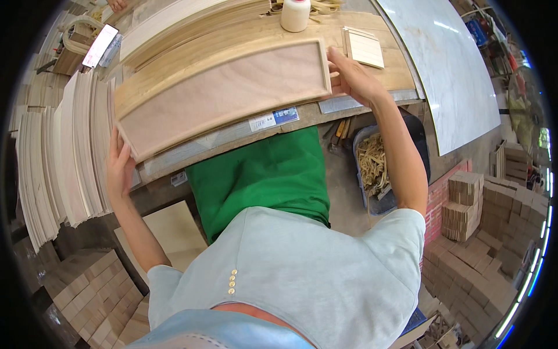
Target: Applying glue to wooden boards and assembling them into a box.
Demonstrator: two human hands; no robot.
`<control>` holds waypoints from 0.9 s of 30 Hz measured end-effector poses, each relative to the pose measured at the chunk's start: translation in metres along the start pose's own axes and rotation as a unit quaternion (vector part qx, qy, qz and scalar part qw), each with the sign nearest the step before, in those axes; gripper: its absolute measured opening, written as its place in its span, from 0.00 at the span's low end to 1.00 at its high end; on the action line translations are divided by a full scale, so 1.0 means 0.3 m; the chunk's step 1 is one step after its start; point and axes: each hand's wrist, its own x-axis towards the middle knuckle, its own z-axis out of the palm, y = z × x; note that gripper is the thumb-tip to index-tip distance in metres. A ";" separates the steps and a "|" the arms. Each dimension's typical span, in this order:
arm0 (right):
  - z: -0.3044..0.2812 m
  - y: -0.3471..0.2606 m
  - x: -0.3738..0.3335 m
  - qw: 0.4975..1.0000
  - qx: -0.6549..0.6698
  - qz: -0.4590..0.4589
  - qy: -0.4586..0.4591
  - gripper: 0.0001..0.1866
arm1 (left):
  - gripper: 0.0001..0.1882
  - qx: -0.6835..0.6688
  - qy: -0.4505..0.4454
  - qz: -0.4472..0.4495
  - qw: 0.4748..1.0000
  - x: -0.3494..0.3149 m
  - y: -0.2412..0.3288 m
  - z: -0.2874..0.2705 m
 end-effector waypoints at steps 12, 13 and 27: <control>0.058 -0.133 0.025 0.973 0.017 -0.218 -0.077 0.64 | 0.60 -0.023 -0.089 0.089 0.992 0.118 0.104 0.023; 0.059 -0.132 0.031 0.975 -0.007 -0.215 -0.056 0.66 | 0.60 -0.021 -0.091 0.092 0.991 0.118 0.092 0.020; -0.259 -0.079 0.388 0.828 -0.380 -0.286 0.297 0.14 | 0.67 0.091 -0.098 0.066 0.989 0.088 0.040 0.100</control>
